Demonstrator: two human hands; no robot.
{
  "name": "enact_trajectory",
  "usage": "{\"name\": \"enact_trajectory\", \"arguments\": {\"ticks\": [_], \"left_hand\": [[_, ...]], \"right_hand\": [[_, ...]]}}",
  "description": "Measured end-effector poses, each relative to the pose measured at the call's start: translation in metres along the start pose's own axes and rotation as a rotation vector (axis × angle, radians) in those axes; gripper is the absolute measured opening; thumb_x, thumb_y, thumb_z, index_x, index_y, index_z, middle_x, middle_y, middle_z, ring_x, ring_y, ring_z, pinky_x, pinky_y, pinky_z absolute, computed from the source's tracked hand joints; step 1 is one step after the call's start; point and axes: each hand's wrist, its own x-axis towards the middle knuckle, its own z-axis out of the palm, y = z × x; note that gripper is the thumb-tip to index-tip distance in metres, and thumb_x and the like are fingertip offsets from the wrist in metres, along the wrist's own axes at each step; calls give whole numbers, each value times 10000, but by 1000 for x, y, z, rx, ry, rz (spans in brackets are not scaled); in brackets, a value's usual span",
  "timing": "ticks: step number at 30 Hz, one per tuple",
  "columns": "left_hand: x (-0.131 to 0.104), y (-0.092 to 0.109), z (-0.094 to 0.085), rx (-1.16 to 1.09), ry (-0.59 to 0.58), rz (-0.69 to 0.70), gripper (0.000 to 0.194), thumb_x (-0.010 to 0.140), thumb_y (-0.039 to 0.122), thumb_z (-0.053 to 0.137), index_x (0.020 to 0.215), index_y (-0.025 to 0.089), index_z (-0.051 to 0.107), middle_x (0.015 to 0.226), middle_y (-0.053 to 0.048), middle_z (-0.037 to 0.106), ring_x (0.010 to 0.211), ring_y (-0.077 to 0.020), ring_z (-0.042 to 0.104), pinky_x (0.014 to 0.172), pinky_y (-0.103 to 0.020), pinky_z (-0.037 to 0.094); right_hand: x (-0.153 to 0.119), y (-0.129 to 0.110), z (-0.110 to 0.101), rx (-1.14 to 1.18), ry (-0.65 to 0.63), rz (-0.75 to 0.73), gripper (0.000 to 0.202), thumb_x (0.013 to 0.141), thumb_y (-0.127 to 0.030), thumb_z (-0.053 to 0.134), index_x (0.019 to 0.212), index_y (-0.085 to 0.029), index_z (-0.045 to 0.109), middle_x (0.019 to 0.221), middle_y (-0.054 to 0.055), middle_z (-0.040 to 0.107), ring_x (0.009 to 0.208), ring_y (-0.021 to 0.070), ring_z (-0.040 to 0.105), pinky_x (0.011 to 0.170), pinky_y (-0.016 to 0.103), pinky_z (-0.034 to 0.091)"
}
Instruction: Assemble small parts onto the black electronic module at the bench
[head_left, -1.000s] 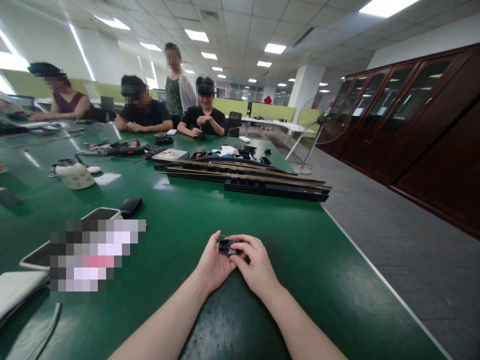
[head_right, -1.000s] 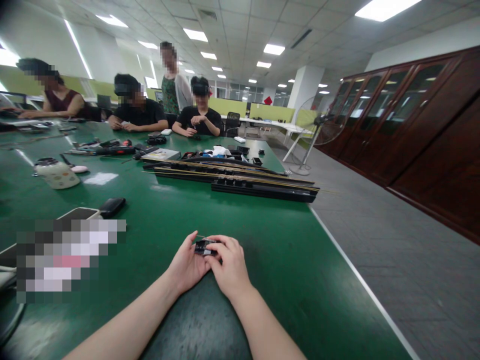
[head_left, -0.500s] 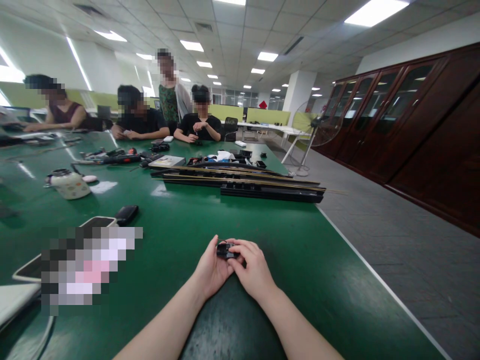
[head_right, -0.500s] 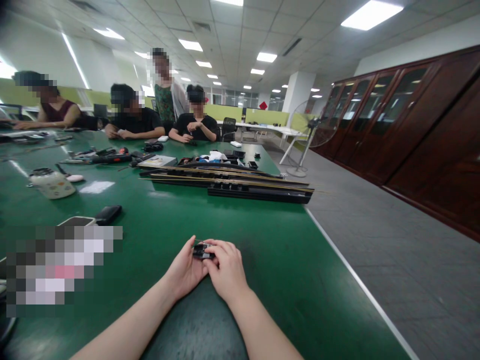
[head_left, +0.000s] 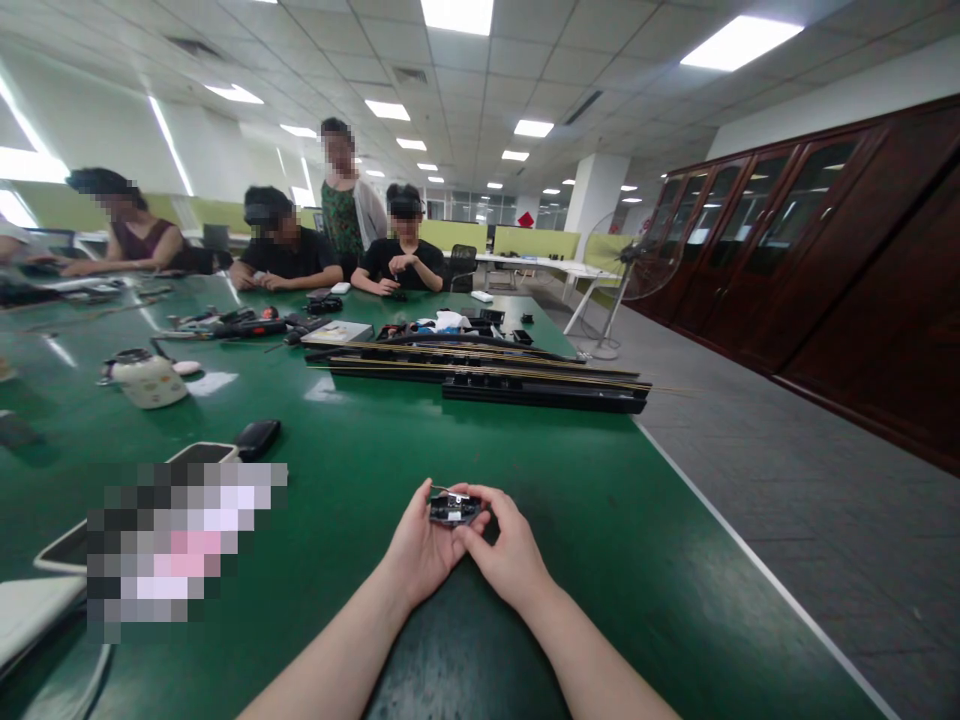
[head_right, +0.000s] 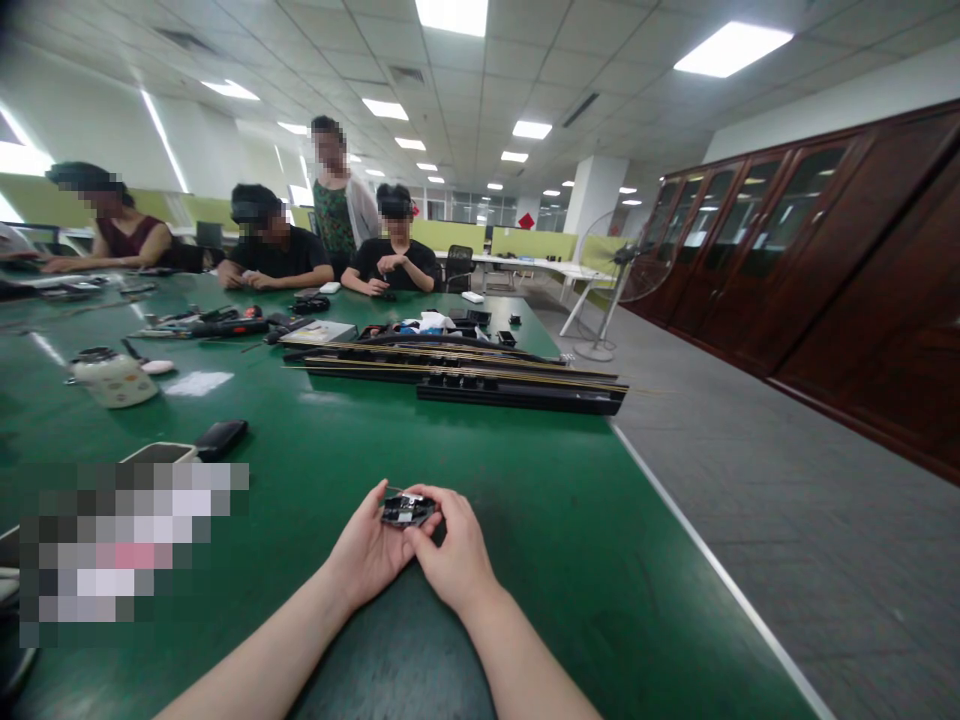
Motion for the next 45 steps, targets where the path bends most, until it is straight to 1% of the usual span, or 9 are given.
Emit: {"name": "enact_trajectory", "arguments": {"ticks": [3, 6, 9, 15, 20, 23, 34, 45], "left_hand": [[0, 0, 0, 1, -16, 1, 345, 821, 393, 384, 880, 96, 549, 774, -130, 659, 746, -218, 650, 621, -292, 516], [1, 0, -1, -11, -16, 8, 341, 820, 390, 387, 890, 100, 552, 802, -131, 660, 770, -221, 647, 639, -299, 515], [1, 1, -2, -16, -10, 10, 336, 818, 387, 392, 905, 106, 555, 806, -123, 660, 772, -225, 647, 646, -313, 515], [2, 1, -4, -27, 2, 2, 350, 812, 400, 400, 915, 104, 555, 803, -120, 659, 768, -231, 648, 655, -312, 510], [1, 2, -3, -42, -1, -9, 360, 810, 402, 405, 918, 95, 559, 811, -128, 658, 775, -232, 647, 663, -317, 507], [2, 3, -3, -54, 8, -15, 362, 810, 400, 409, 914, 91, 566, 805, -130, 658, 783, -224, 645, 677, -305, 503], [0, 2, -3, -64, -26, -19, 403, 797, 432, 424, 947, 85, 565, 857, -139, 654, 824, -236, 639, 678, -292, 498], [1, 2, -3, -54, -12, -22, 354, 800, 398, 434, 930, 98, 571, 861, -127, 657, 830, -227, 638, 685, -290, 496]], "right_hand": [[0, 3, 1, -7, 11, -2, 438, 646, -56, 567, 1028, -271, 560, 1030, 12, 606, 985, 191, 535, 895, 367, 405], [0, 9, 2, -20, 40, 16, 430, 638, -85, 598, 1031, -255, 558, 1030, 26, 603, 974, 198, 540, 887, 369, 412], [0, 13, 2, -13, 26, 26, 409, 652, -112, 596, 1039, -237, 553, 1034, 38, 596, 975, 196, 543, 886, 364, 416], [0, 17, 3, -1, -1, 34, 369, 669, -105, 583, 1020, -218, 562, 1039, 43, 585, 988, 182, 536, 888, 336, 416], [0, 18, 3, -11, -1, 68, 381, 676, -128, 591, 1041, -221, 545, 1032, 43, 591, 961, 188, 550, 849, 333, 439], [0, 18, 3, -9, -8, 70, 356, 683, -130, 588, 1025, -221, 553, 1020, 41, 594, 955, 187, 552, 852, 332, 438], [2, 18, 2, 7, -19, 87, 341, 718, -134, 556, 1045, -226, 555, 1042, 42, 585, 974, 182, 542, 851, 316, 435], [2, 17, 1, 18, -25, 86, 345, 722, -130, 552, 1051, -232, 555, 1042, 42, 583, 976, 182, 543, 858, 317, 438]]}}
